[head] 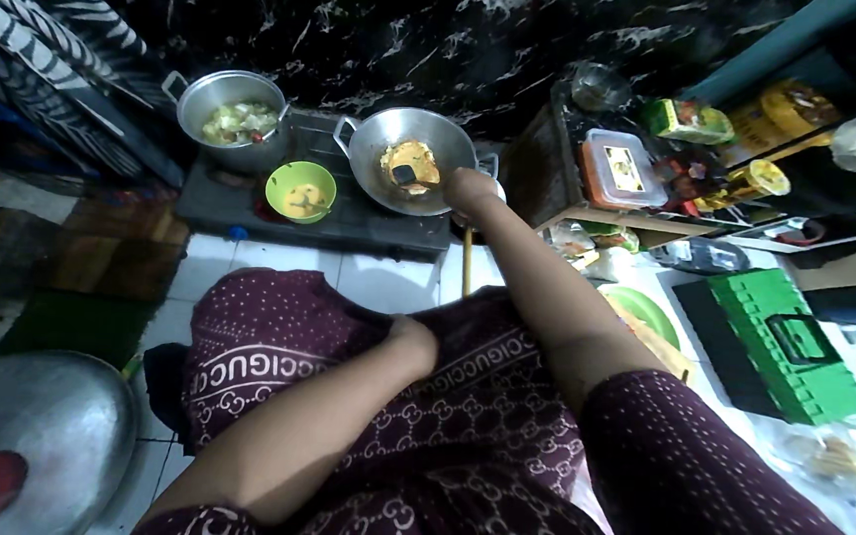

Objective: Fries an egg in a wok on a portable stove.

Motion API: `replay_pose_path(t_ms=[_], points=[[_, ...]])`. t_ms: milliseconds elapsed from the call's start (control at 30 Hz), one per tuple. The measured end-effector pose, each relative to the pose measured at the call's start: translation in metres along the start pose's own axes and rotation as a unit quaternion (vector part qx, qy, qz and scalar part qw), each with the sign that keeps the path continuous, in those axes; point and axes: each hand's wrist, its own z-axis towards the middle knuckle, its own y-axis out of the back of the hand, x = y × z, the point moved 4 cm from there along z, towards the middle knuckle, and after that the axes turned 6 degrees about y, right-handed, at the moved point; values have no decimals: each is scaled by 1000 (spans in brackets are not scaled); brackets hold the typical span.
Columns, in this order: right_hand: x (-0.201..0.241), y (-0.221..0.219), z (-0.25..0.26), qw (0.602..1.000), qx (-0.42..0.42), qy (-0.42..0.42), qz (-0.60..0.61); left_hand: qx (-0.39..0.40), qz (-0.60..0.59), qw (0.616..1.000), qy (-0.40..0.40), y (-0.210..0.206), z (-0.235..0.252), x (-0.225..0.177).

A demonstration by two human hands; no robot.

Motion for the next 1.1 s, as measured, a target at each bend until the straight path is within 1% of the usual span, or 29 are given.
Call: replay_pose_path(t_ms=[167,300,433,600,800,1000,1100], points=[[0,7,2,1000,-23,-12,5,21,-13,1000,6,15,-12,-2],[3,1,4,1000,-8,-10,3,9,-1,1000,2,1,1,1],[3,-7,11,1000,15,-1,13,9,-9,1000,1,1,1,2],[5,-14,20,999,32,22,12,-17,-7,1000,4,-9,28,8],[13,-20,18,999,42,31,-1,20,2,1000,7,2,1,2],[15,-26,13,998,48,49,-8,27,-6,999,22,5,3,2],[17,-25,7,998,50,48,-5,15,-4,1000,17,3,6,2]])
